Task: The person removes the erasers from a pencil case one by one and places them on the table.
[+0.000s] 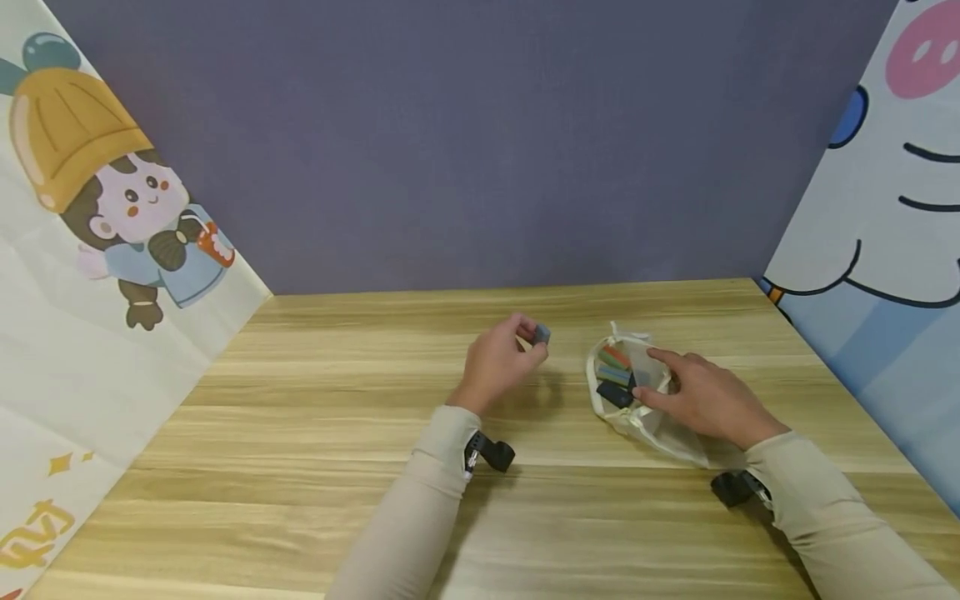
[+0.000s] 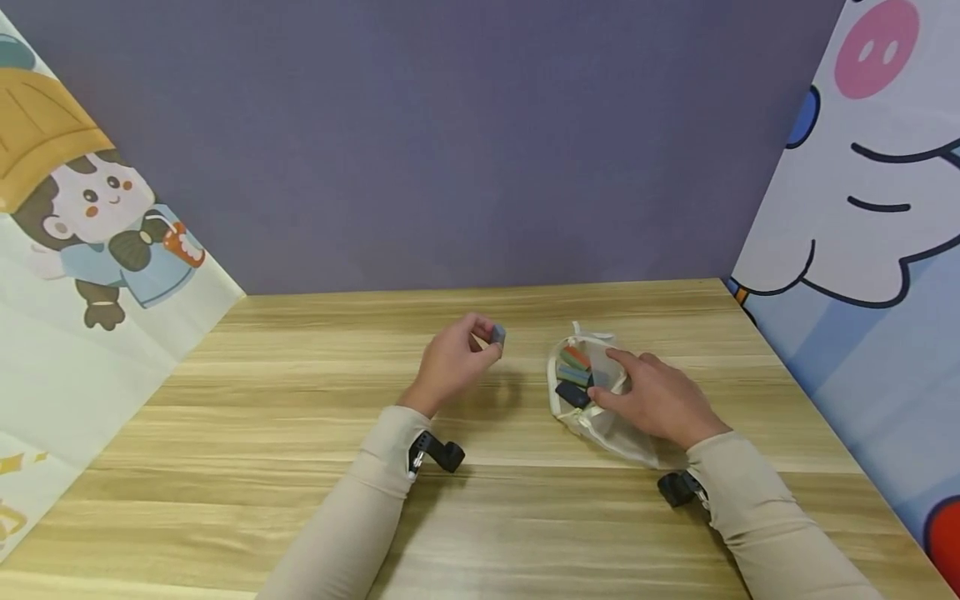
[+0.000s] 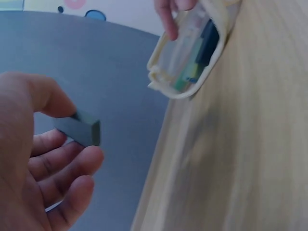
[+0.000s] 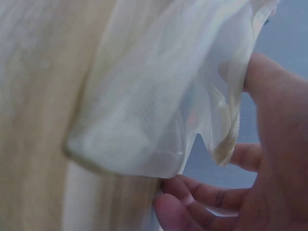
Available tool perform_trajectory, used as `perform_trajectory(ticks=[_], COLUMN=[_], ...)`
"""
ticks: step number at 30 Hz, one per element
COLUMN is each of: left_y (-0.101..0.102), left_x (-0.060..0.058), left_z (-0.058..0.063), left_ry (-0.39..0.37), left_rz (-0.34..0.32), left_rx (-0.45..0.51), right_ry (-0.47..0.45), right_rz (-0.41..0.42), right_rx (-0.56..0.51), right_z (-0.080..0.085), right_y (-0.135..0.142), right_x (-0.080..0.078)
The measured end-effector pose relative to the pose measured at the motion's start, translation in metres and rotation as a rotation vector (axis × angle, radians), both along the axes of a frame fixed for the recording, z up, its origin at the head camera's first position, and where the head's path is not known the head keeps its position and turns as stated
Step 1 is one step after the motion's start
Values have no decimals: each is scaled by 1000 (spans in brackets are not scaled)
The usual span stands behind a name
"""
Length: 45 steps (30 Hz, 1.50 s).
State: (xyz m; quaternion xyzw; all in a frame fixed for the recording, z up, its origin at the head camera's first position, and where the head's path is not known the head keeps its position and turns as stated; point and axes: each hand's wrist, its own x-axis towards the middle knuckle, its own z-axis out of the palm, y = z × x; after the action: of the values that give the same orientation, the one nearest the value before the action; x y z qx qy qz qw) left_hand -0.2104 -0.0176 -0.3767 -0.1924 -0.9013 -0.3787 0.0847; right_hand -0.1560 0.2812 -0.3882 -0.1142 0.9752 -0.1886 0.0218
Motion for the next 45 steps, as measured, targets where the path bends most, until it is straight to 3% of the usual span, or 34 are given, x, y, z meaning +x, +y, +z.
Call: perform_trajectory(ticks=[12,17,29,45], left_y=[-24,-28,-42,-46], left_x=[-10,-12,-19,-25], left_z=[4,4,4,-5], left_ry=[-76,-104,-88,-114], left_rz=[55,37,72,121], left_rx=[106,124,142,-33], right_ry=[-2,2,6,-4], right_rz=[-3,-5,-5,0], right_rx=[-4,-5,10,7], right_z=[-1,0,2,0], right_y=[3,2,1,0], right_x=[1,1,-1,-1])
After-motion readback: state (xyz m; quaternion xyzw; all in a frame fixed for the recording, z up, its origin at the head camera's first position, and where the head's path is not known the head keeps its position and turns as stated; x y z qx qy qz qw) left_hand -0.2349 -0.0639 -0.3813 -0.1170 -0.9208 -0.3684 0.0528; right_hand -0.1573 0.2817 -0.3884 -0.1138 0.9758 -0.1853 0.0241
